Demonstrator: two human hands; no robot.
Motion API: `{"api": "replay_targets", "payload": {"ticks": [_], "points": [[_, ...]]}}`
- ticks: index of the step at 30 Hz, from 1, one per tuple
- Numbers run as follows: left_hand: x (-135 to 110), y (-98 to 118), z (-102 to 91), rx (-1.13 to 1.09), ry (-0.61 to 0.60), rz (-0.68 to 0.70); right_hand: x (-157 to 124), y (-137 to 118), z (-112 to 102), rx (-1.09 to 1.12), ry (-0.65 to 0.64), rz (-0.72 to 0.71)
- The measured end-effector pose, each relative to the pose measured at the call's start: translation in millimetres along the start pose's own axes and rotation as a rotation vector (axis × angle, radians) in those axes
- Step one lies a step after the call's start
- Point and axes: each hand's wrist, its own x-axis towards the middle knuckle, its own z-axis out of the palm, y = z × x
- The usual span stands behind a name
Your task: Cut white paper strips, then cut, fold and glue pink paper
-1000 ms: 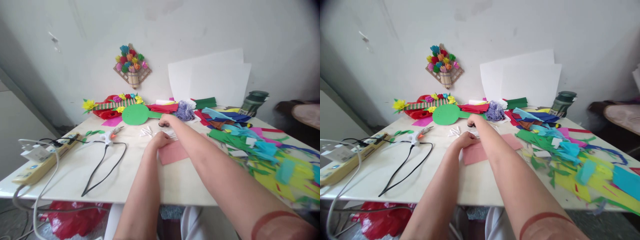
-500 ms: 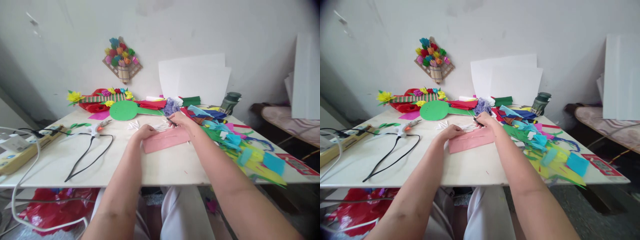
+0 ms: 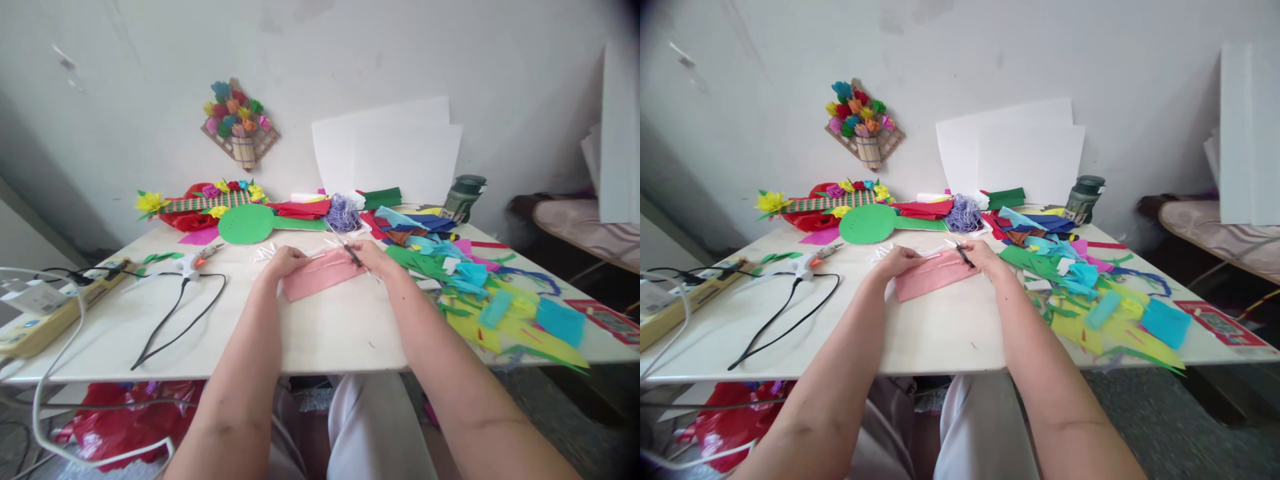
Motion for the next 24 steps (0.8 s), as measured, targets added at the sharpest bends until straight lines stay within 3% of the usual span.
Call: {"api": "replay_targets", "payload": {"ticks": [11,24], "points": [[1.6,2.8,1.9,0.067,0.001,-0.007,12.0,10.9,17.1,0.022,0.041,-0.13],[3.2,3.6,6.3,0.195,0.033,0.023,17.6,20.1,18.6,-0.107,0.059,-0.139]]}}
